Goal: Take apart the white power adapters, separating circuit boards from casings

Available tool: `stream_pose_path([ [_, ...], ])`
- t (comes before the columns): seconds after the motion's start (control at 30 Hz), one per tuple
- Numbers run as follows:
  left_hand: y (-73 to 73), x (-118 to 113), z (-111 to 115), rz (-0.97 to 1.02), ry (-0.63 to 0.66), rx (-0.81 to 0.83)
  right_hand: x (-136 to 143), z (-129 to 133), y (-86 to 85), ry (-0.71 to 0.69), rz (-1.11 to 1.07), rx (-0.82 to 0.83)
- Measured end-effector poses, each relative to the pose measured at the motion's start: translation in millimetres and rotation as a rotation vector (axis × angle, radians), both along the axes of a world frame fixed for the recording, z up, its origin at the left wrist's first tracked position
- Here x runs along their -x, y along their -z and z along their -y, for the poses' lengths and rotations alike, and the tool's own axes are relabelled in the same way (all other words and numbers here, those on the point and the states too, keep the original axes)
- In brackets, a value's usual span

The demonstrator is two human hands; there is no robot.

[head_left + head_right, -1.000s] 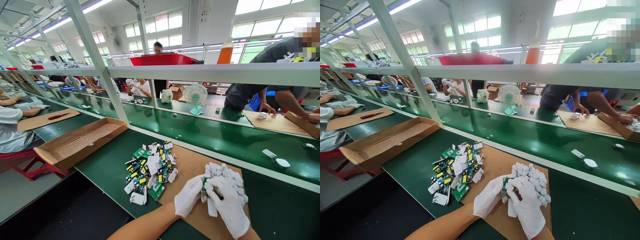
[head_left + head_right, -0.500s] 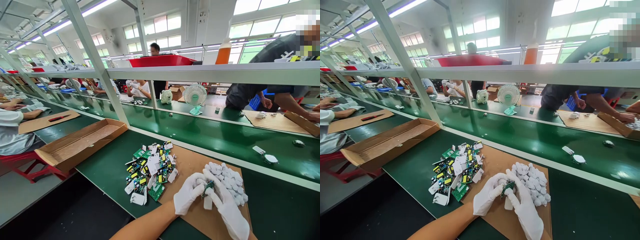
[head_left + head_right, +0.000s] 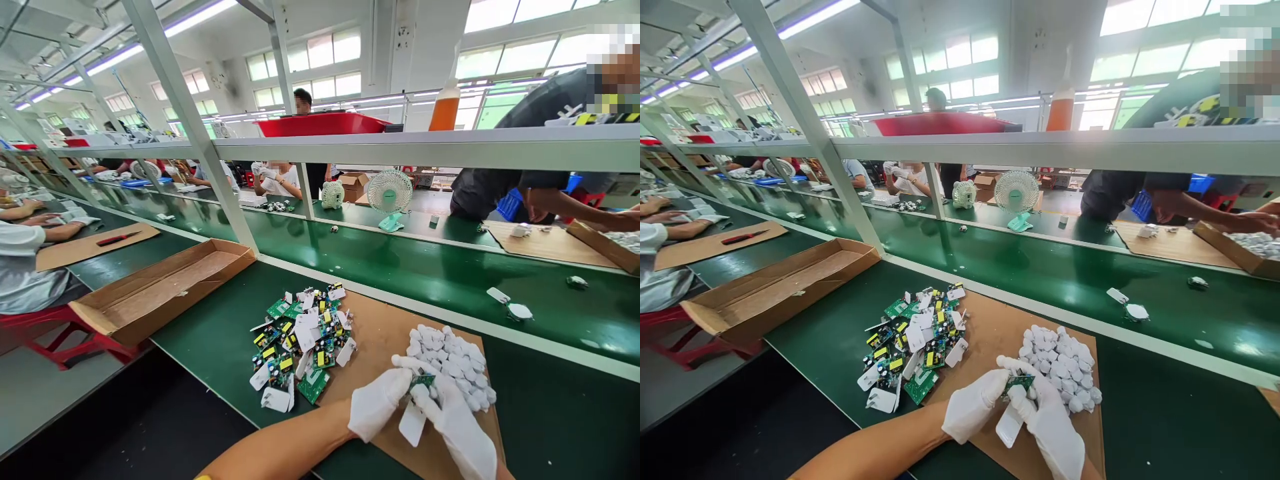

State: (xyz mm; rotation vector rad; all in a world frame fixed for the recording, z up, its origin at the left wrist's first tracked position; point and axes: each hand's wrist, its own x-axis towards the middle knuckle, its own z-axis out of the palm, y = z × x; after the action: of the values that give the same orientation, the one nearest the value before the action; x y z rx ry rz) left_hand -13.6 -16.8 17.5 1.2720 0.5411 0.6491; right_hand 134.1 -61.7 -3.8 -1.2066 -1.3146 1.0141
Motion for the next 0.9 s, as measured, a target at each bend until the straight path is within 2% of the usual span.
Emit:
stream_pose_path([
  [0.13,4.8,-10,-1,0.063,-0.051,0.207,0,-6,5.4,0.025,-0.012,0.037],
  [0.23,14.5,-14,-3,0.199,0.019,0.402,-3,-10,9.8,0.031,-0.022,0.077],
  [0.37,27.1,-11,-8,0.282,0.121,0.497,-5,-6,10.6,0.030,-0.048,0.123],
  [0.6,35.0,-21,-7,0.433,0.030,0.684,6,-6,11.3,0.036,-0.106,0.185],
  [0.77,43.1,-26,-3,0.507,0.001,0.639,10,-8,11.6,0.053,-0.141,0.227],
  [0.9,33.6,-23,-1,0.485,0.033,0.635,7,-4,11.0,0.065,-0.155,0.245],
])
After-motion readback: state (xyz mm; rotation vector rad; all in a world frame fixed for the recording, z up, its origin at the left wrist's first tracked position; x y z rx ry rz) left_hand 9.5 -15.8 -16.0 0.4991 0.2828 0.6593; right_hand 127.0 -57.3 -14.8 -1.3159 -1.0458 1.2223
